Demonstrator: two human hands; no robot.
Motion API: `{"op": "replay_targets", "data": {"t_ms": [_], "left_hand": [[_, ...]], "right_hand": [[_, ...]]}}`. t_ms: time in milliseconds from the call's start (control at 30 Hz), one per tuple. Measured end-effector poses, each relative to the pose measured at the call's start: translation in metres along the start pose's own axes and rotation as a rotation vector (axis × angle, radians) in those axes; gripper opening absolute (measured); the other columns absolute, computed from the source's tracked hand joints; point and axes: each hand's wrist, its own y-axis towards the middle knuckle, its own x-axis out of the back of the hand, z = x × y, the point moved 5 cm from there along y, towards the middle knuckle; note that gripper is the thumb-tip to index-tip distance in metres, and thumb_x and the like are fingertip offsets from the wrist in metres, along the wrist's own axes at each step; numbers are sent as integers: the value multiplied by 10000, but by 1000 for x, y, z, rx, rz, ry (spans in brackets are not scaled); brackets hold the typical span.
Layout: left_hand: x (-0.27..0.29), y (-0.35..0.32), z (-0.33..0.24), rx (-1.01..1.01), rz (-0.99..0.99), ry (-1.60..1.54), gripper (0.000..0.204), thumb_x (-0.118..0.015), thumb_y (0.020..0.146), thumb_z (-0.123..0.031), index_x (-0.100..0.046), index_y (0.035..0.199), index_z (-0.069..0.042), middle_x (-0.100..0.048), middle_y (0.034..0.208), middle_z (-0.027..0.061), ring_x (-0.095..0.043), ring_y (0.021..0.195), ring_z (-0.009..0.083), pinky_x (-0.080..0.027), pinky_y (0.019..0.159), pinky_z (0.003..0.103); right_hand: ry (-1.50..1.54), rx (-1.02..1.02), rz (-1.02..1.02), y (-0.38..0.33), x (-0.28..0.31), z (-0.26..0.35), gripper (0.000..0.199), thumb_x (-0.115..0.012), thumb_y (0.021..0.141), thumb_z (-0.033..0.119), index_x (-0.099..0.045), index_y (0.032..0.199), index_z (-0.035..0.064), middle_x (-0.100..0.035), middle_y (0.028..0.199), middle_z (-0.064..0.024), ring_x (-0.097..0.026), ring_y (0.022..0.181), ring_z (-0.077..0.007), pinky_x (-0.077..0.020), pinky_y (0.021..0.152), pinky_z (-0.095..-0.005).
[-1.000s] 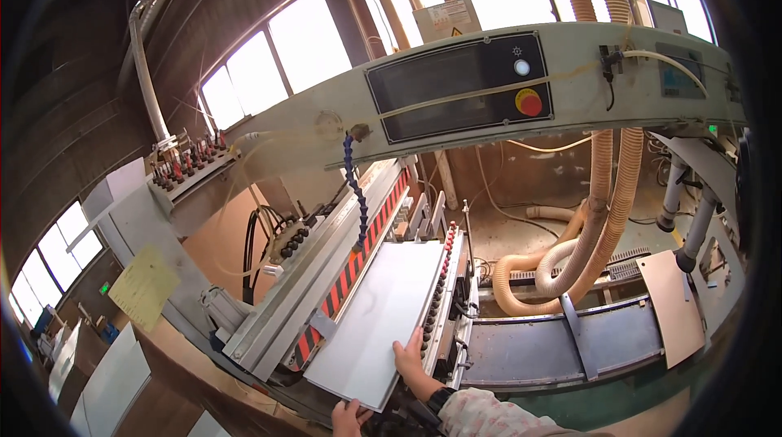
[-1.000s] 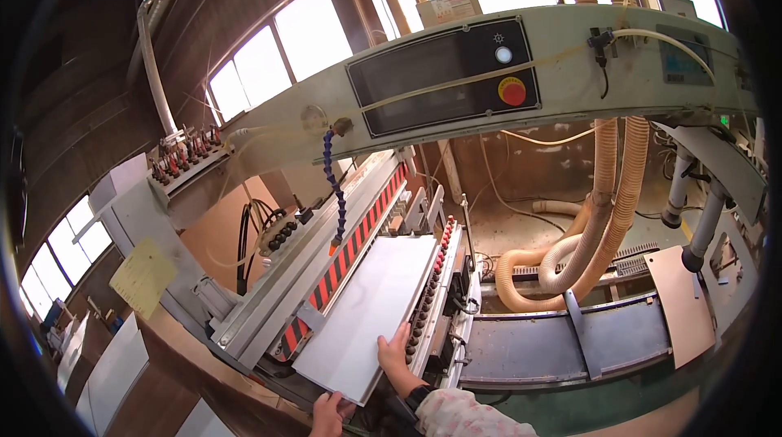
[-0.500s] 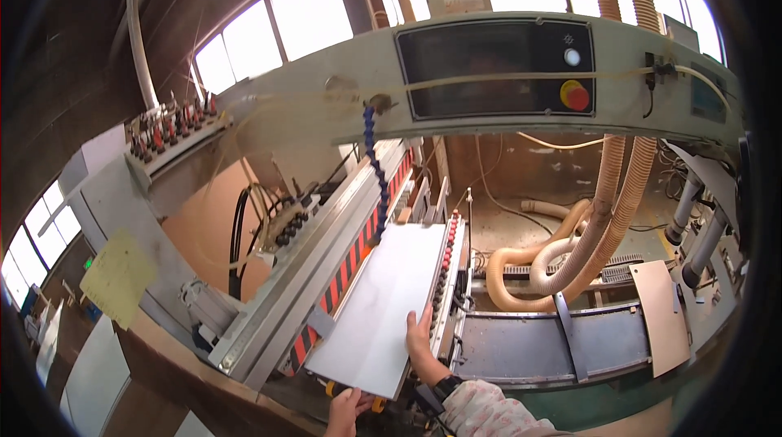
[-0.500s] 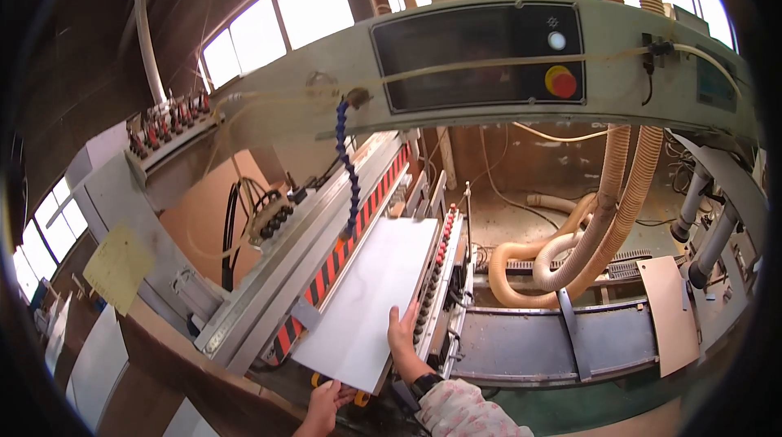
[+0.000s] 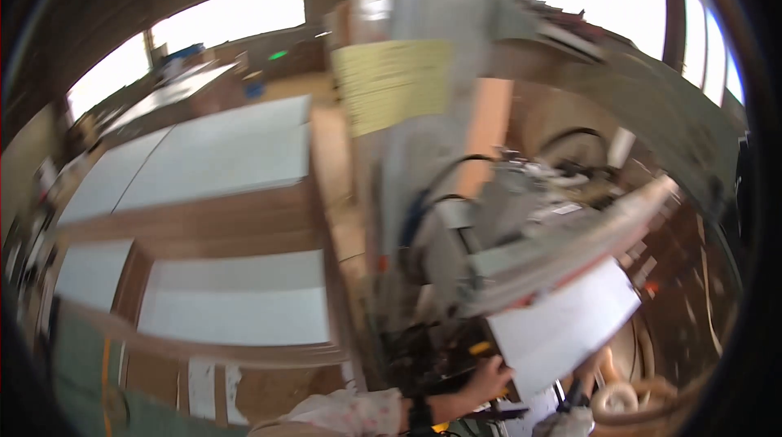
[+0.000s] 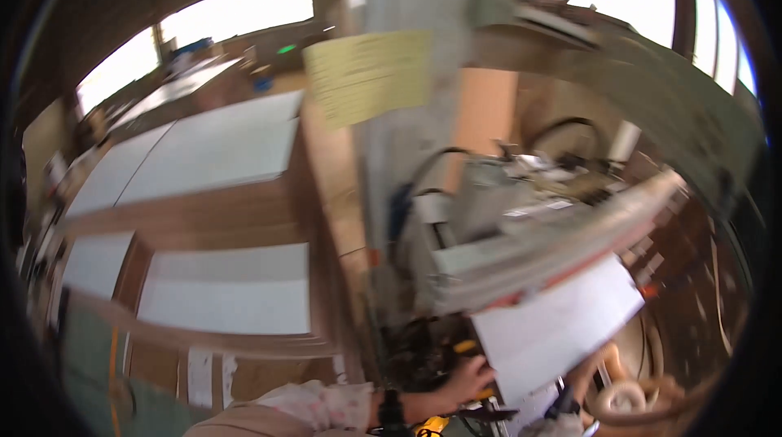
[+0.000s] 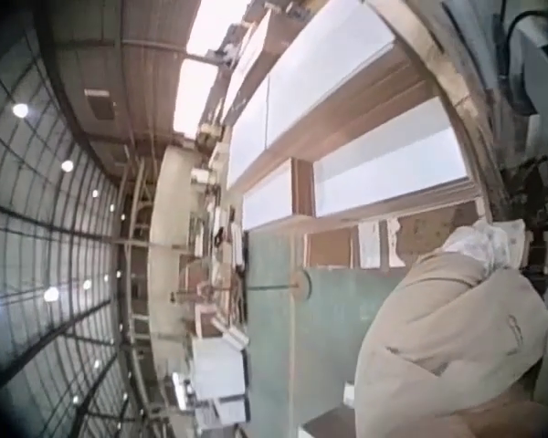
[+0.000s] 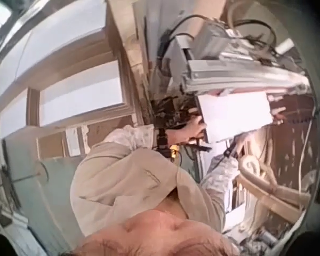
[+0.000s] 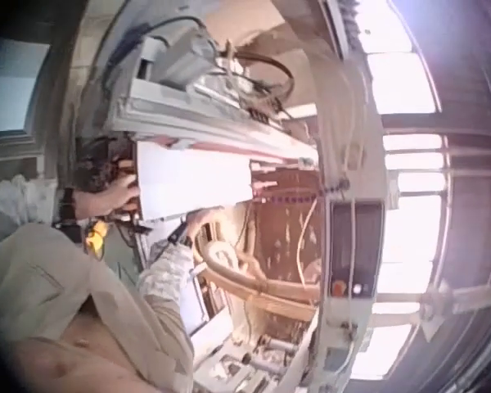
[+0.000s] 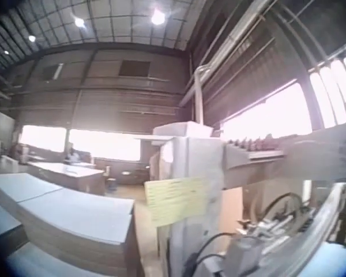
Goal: Picking up wooden panels from a stack and feeding them into an automated edge banding machine, then placing processed panels onto another stack.
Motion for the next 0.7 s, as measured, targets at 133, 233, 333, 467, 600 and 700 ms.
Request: {"op": "replay_targets", "data": {"t_ms": [133, 233, 333, 467, 600, 700], "left_hand": [[-17, -2, -20, 159, 9, 94, 533, -569, 789, -332, -417, 1176, 1, -395, 1084, 261, -378, 1046, 392, -317, 919, 439], [-6, 4, -20, 132, -12, 84, 560, -524, 828, -322, -361, 1234, 26, -415, 1026, 238, -376, 1009, 360, -311, 892, 431], [3, 4, -30, 323, 117, 59, 646, -510, 845, -333, -269, 1294, 65, -300, 1278, 283, -263, 1225, 406, -224, 1034, 388], [-4, -4, -17, 186, 72, -180, 635, -508, 849, -273, -236, 1318, 57, -200, 1359, 275, -204, 1282, 388, -214, 1051, 374], [-9, -17, -23, -14, -57, -115, 596, -534, 829, -213, -269, 1307, 23, -205, 1344, 271, -240, 1259, 413, -250, 1035, 403], [-1, -20, -38, -30, -14, -110, 618, -562, 800, -201, -270, 1300, 12, -255, 1293, 276, -312, 1185, 422, -297, 989, 430]], "right_hand": [[-14, -46, 165, 15, -54, -57, 453, -246, 952, 381, -415, 1163, 16, -480, 1086, -100, -462, 977, -193, -387, 873, -305], [-12, -110, 218, -4, -55, -114, 481, -254, 945, 410, -406, 1183, 20, -467, 1110, -98, -450, 998, -196, -372, 892, -311], [12, -122, 226, -20, -45, -154, 511, -261, 938, 439, -397, 1204, 24, -454, 1135, -96, -437, 1018, -199, -357, 910, -317], [35, -55, 221, -17, -21, -167, 553, -270, 928, 477, -385, 1231, 29, -437, 1168, -93, -421, 1046, -203, -338, 935, -326], [47, 79, 170, -1, 37, -134, 597, -280, 918, 515, -373, 1258, 34, -420, 1200, -89, -404, 1074, -207, -318, 960, -334], [84, 247, 58, -1, 113, -78, 631, -287, 911, 544, -364, 1278, 38, -407, 1225, -87, -392, 1095, -210, -304, 979, -340]]}}
